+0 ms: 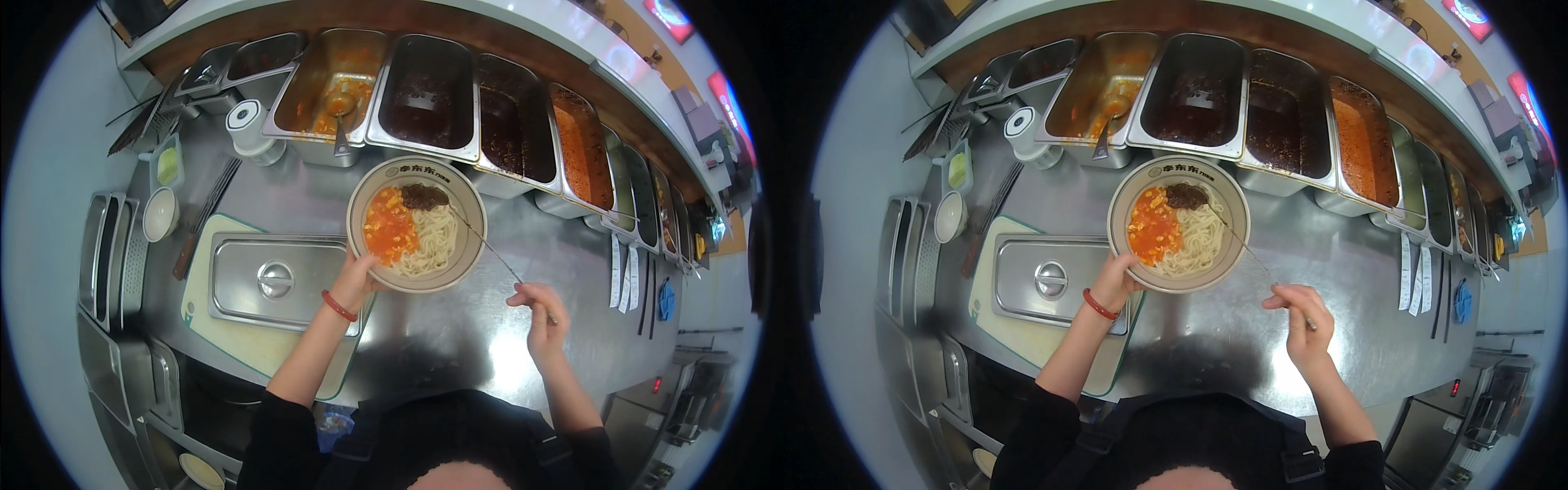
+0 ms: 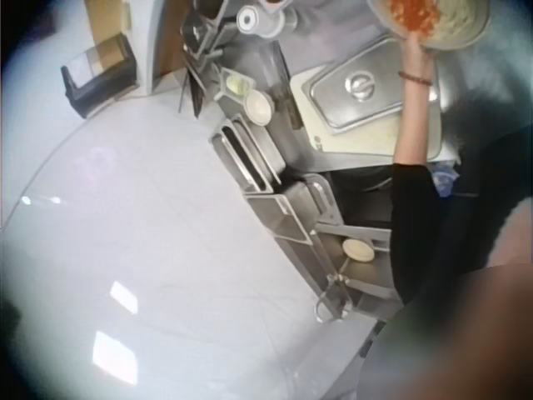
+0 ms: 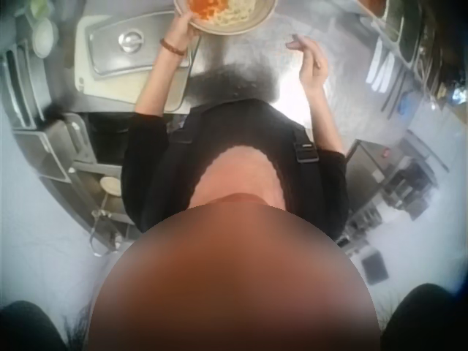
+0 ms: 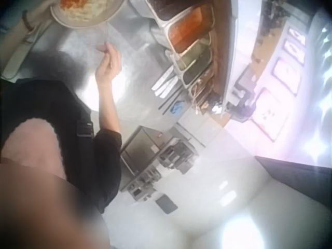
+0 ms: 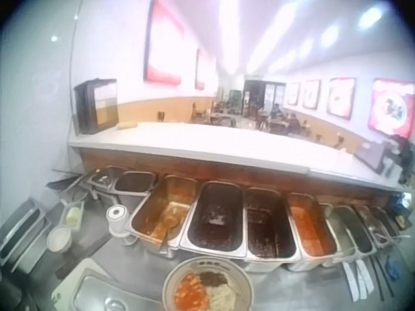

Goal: The person assembles a bowl of noodles by adding various sauces and toppings from metal containers using a ladle and chopsticks. The person then hands the completed bowl to a customer and cleans the counter.

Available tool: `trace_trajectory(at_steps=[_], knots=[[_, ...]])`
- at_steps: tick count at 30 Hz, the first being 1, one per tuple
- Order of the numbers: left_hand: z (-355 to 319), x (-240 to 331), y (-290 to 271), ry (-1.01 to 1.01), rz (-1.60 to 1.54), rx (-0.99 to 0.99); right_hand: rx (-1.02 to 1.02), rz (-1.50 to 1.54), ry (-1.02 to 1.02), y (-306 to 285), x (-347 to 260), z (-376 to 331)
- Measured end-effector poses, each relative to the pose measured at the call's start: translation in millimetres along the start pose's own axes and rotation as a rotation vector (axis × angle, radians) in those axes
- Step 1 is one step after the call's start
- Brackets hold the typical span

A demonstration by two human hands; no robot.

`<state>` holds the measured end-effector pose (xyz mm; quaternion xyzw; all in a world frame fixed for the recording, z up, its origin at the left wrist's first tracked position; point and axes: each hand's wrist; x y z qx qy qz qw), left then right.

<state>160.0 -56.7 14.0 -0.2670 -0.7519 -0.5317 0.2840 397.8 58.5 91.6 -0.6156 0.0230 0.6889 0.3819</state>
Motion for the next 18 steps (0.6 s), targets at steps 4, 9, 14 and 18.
trace_trajectory(at_steps=[4,9,14,18], knots=[[-0.9,-14.1,16.1,0.039,-0.015,0.047,0.183,0.376,0.035,-12.2,-2.5,-3.9],[-0.3,-46.1,53.3,0.028,-0.028,0.133,0.321,0.328,-0.014,-47.0,-0.3,8.5],[13.9,-72.1,85.8,0.012,-0.355,0.000,0.266,0.144,0.045,-87.4,28.1,57.4],[28.7,-80.7,106.4,-0.013,-0.504,-0.120,0.127,-0.121,0.145,-110.9,63.1,115.2]])
Point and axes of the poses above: each hand's wrist, its own z-axis towards the middle knuckle, its own y-axis out of the palm, x = y × z, and after that the axes turned 14 degrees about -x, right-handed
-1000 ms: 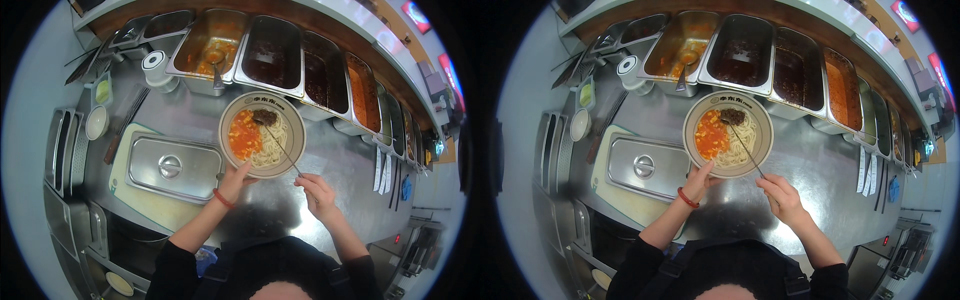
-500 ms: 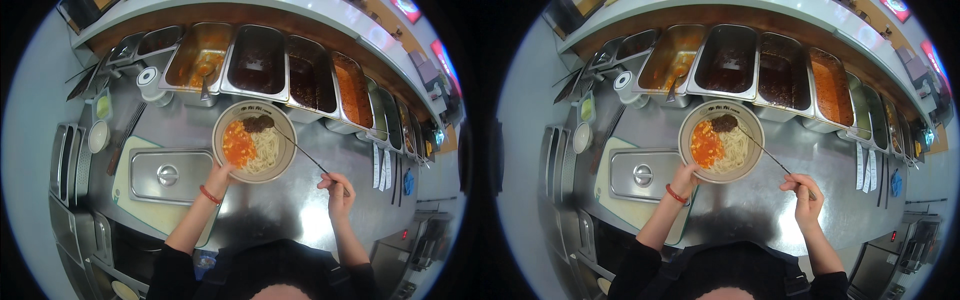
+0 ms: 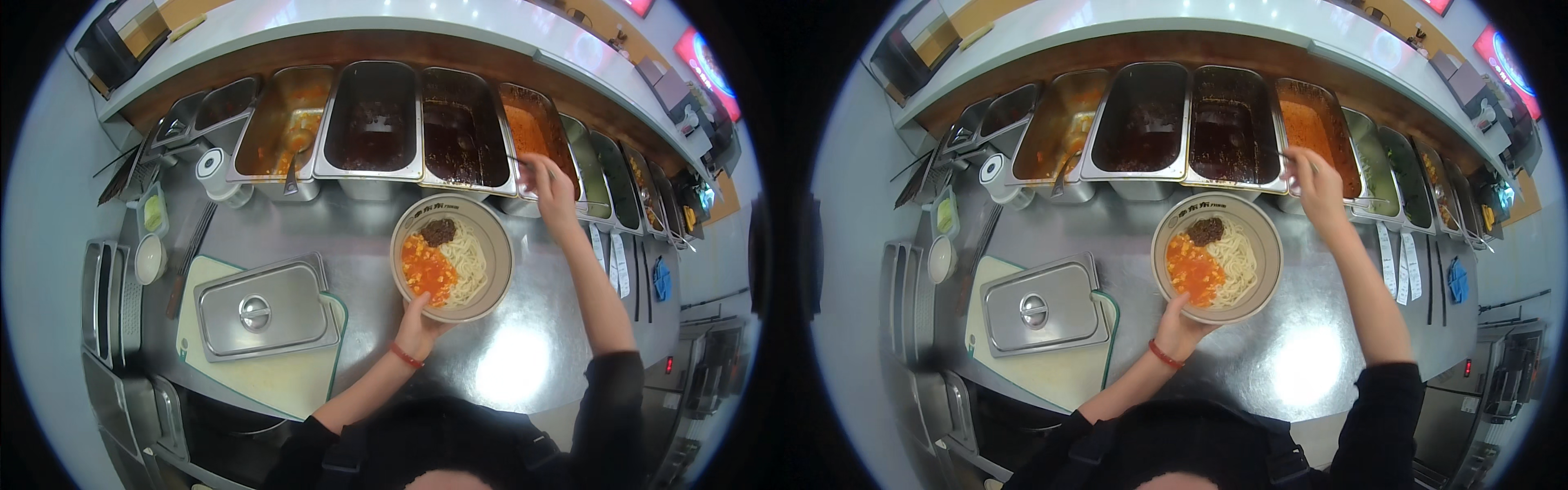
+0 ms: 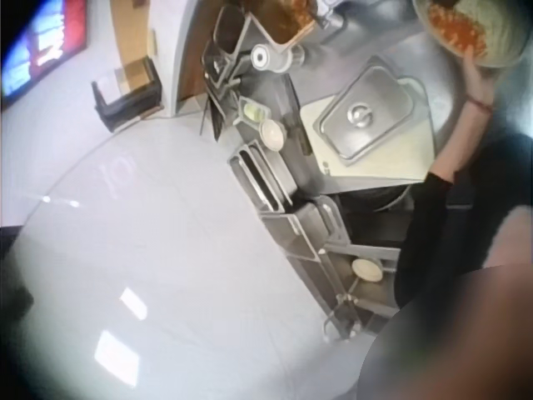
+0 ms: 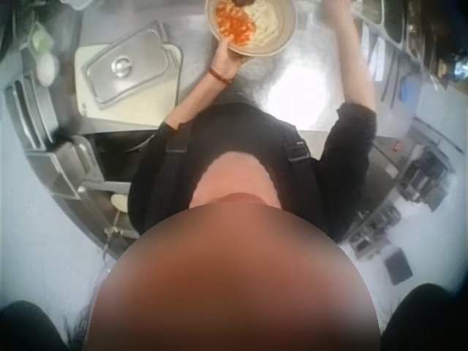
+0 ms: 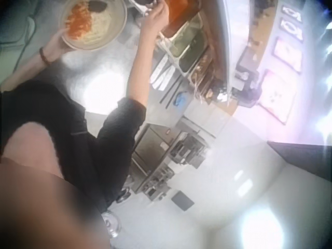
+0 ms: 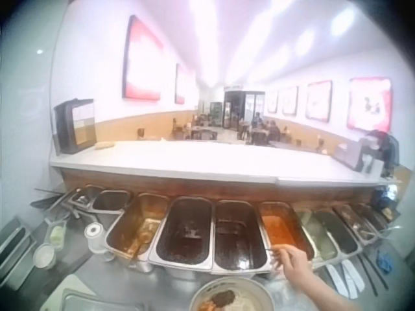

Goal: The person assembles a bowl of noodles by adding various sauces and toppings from metal containers using a ladle and chopsticks. The person then hands the completed bowl to a customer and cleans the counter.

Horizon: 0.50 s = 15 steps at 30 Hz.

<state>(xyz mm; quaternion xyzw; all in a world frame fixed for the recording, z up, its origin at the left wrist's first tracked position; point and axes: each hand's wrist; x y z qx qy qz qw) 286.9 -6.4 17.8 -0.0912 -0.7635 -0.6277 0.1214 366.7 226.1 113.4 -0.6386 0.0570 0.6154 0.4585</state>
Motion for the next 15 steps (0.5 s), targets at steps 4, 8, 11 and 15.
trace_trajectory(at_steps=[4,8,11,15], knots=[[11.3,-13.8,9.3,0.049,0.064,0.062,-0.099,-0.519,-0.203,8.3,22.7,56.0],[15.0,-20.2,11.5,0.097,0.075,0.108,-0.293,-0.655,-0.281,16.1,28.6,72.4],[13.4,-21.0,11.9,0.083,0.082,0.117,-0.385,-0.637,-0.325,11.6,19.2,64.3],[13.0,-20.7,13.9,0.074,0.090,0.134,-0.437,-0.520,-0.260,-1.3,4.5,45.7]])
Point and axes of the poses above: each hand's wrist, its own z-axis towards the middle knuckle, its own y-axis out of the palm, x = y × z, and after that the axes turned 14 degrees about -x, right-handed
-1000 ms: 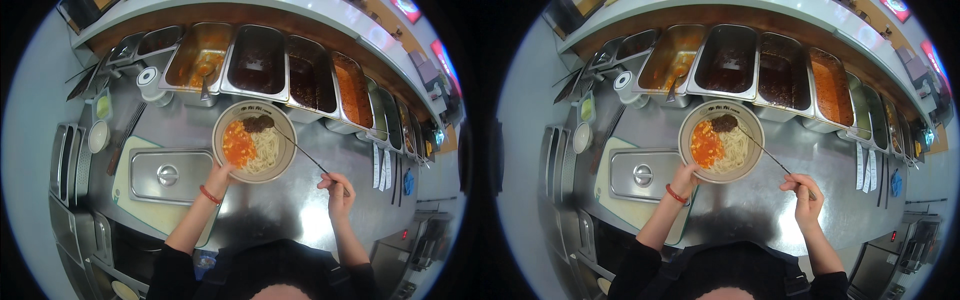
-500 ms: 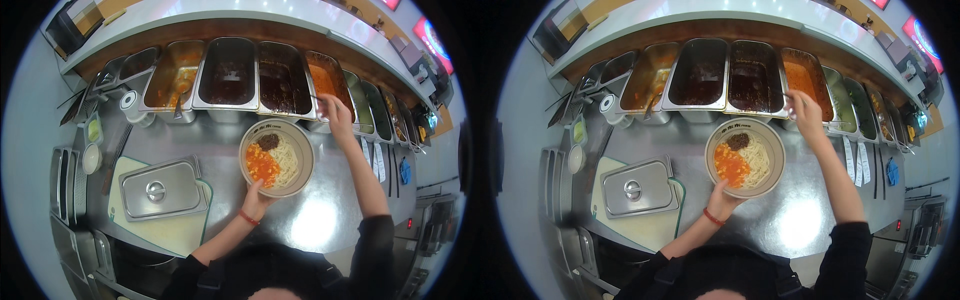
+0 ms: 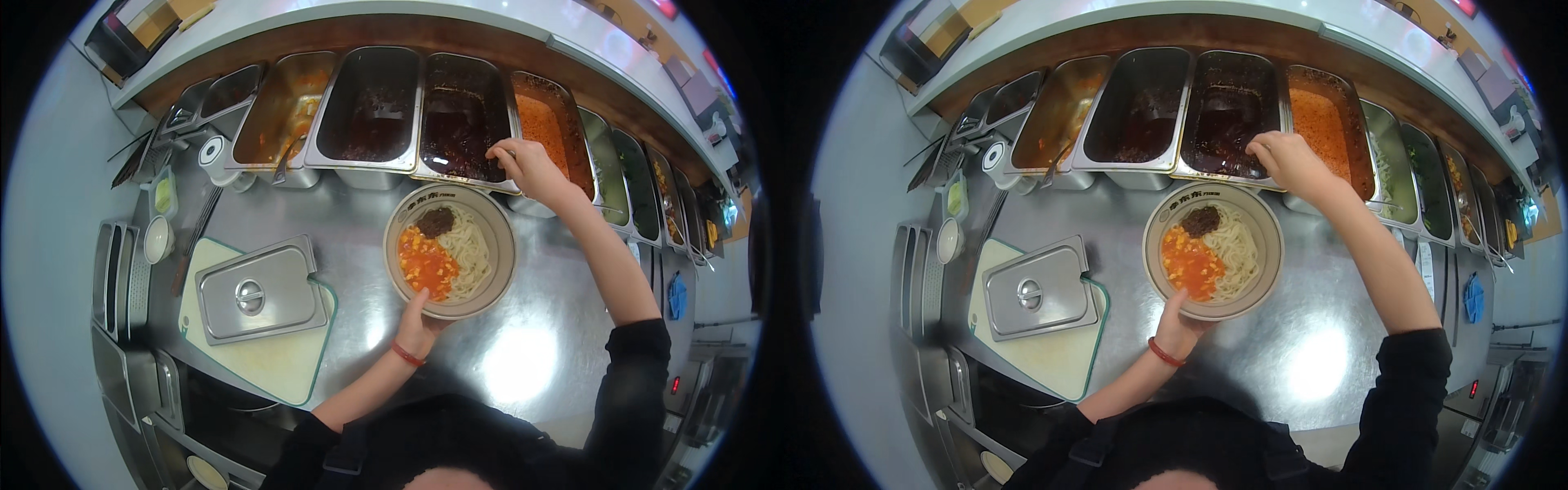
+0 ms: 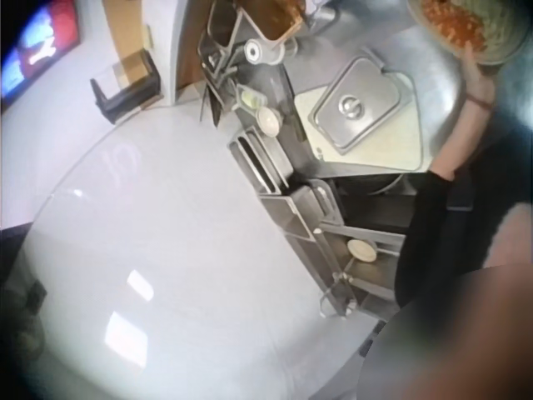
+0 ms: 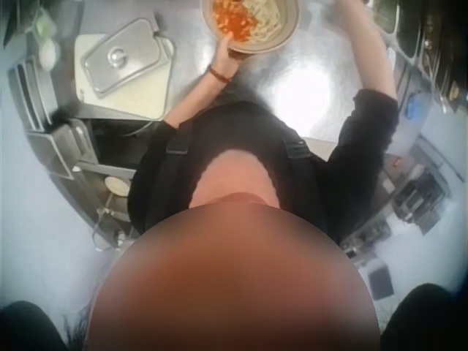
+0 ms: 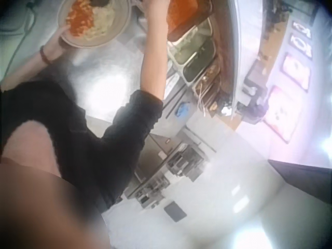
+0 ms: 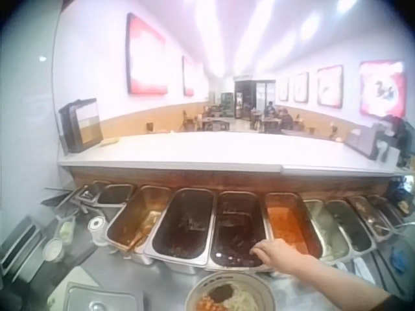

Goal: The person assembles a bowl of noodles by adding various sauces and toppings from metal containers using a ladle and chopsticks. The person then hands the completed bowl to a customer and cleans the counter.

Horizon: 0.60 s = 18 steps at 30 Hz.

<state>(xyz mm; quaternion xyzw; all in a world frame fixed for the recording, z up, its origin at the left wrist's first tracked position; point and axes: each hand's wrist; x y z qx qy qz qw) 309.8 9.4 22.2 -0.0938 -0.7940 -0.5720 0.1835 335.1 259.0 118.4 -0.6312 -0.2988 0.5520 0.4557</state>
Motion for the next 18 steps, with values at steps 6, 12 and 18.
trace_trajectory(at_steps=[6,12,18], knots=[[-1.1,-1.4,0.5,-0.010,0.048,0.076,0.174,0.754,0.286,25.2,-0.4,-23.6],[-2.0,-3.1,-2.0,-0.007,0.082,0.095,0.434,1.270,0.404,42.0,2.2,-48.3],[-2.5,-2.9,-3.9,-0.001,0.102,0.058,0.567,1.481,0.368,50.1,2.7,-61.7]])
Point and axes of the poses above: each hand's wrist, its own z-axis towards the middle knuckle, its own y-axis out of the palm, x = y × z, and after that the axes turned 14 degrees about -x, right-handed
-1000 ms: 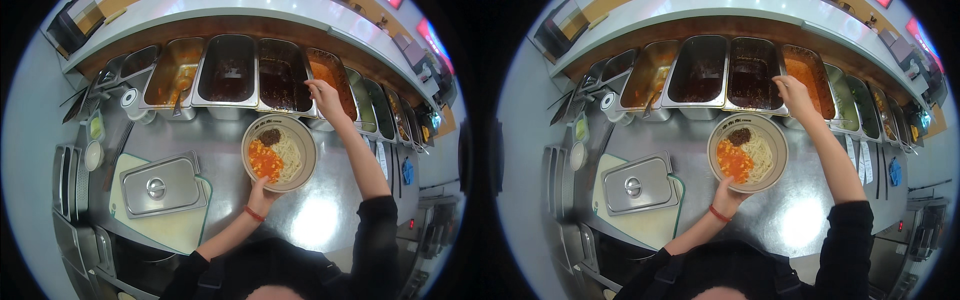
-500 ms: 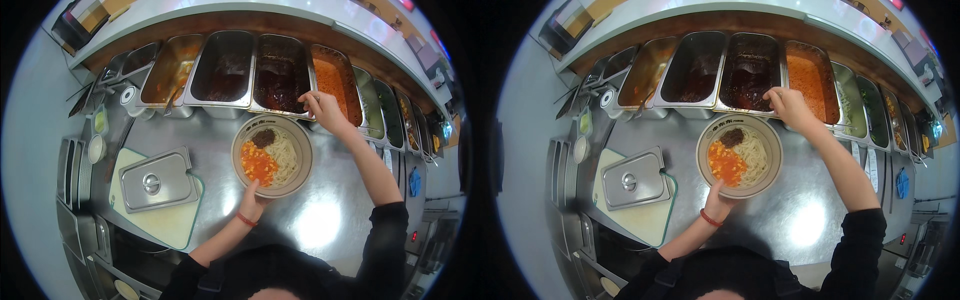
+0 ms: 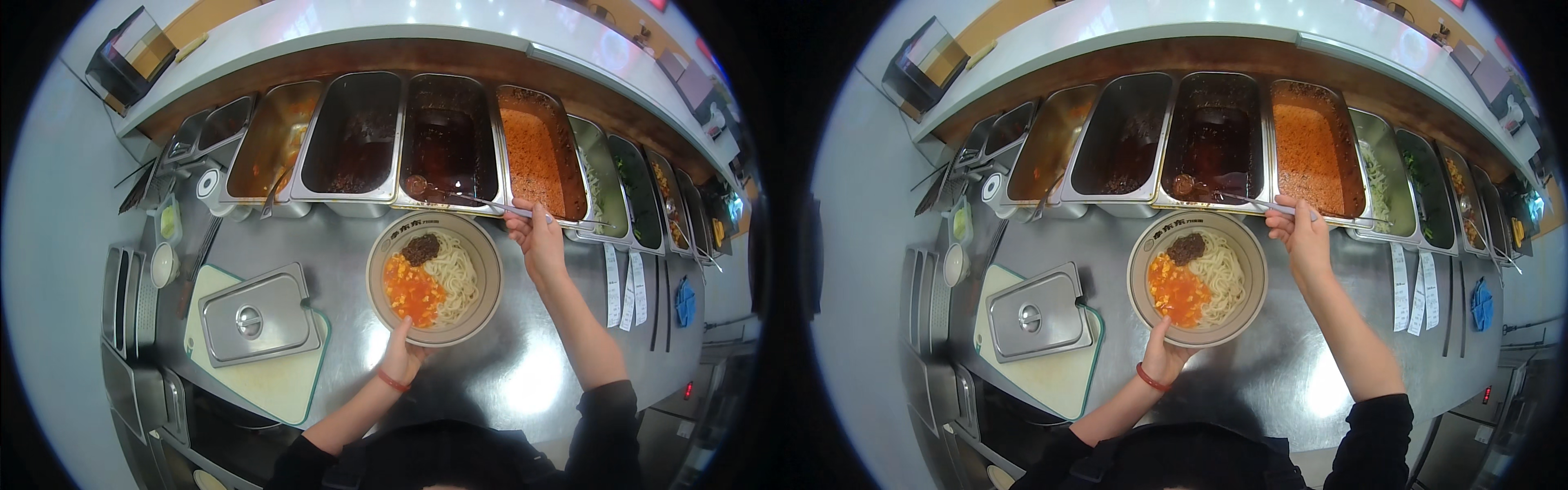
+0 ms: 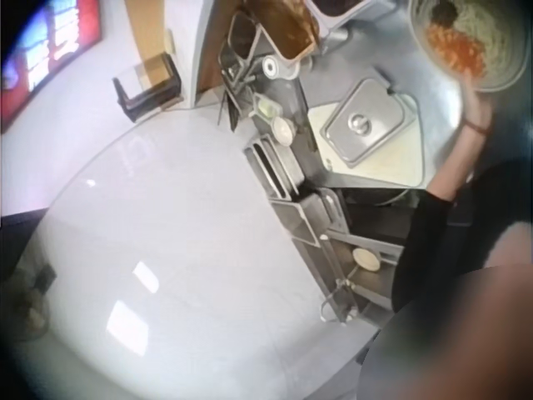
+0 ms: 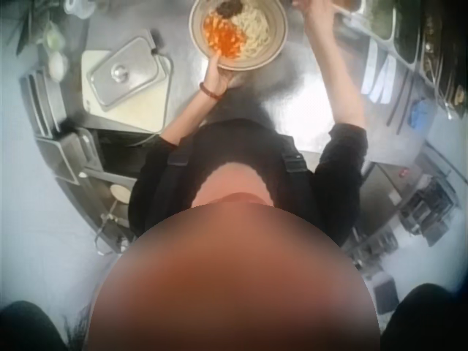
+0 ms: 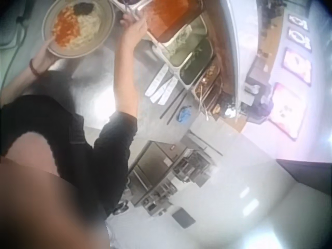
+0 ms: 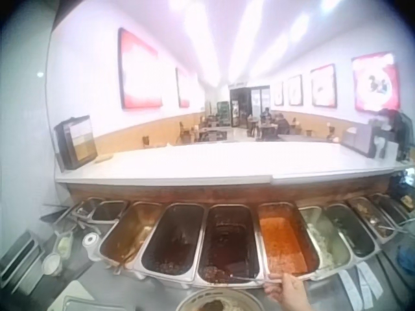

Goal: The person assembles a bowl of noodles by adding various sauces and toppings from metal containers using a ladle and chopsticks. The person then hands the completed bowl to a customer and cleans the counter.

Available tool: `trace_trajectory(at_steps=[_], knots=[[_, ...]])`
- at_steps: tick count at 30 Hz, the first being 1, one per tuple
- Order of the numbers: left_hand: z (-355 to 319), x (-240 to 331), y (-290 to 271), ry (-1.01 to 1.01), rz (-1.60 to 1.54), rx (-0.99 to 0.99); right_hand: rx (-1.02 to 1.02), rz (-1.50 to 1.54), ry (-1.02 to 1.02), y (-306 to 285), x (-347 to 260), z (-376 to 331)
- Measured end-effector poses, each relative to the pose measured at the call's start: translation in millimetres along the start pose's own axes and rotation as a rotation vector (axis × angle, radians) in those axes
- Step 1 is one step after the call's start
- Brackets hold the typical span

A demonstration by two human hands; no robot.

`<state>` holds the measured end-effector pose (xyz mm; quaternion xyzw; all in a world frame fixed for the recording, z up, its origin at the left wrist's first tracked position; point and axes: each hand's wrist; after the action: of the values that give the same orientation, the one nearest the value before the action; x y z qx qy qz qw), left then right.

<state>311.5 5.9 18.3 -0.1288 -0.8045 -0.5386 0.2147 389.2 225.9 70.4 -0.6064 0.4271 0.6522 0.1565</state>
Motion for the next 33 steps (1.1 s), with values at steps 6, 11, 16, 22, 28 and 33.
trace_trajectory(at_steps=[6,11,16,22,28,33], knots=[[-0.5,-0.7,-3.5,0.019,-0.100,0.001,0.018,0.088,-0.010,-2.6,3.9,-0.9],[-0.1,-0.3,-5.2,-0.009,0.001,0.009,0.003,-0.027,-0.038,3.4,-4.2,3.4],[-1.8,-0.6,-4.6,-0.021,0.010,0.015,-0.196,-0.640,-0.249,15.1,-16.8,49.4],[-0.9,-0.4,-8.2,-0.045,0.001,0.023,-0.269,-1.335,-0.548,31.2,-3.0,128.4],[-2.3,-0.8,-13.3,-0.033,-0.055,0.007,-0.551,-1.455,-0.557,39.3,-3.6,131.5],[0.5,-2.8,-18.5,-0.052,0.004,-0.061,-0.734,-1.420,-0.427,43.6,-26.7,94.5]])
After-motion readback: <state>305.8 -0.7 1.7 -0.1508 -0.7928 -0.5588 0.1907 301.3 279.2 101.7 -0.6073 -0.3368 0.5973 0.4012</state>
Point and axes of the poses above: each hand's wrist, its own z-axis towards the middle knuckle, its own y-axis out of the palm, x = y × z, and after that the axes turned 14 degrees about -x, right-handed
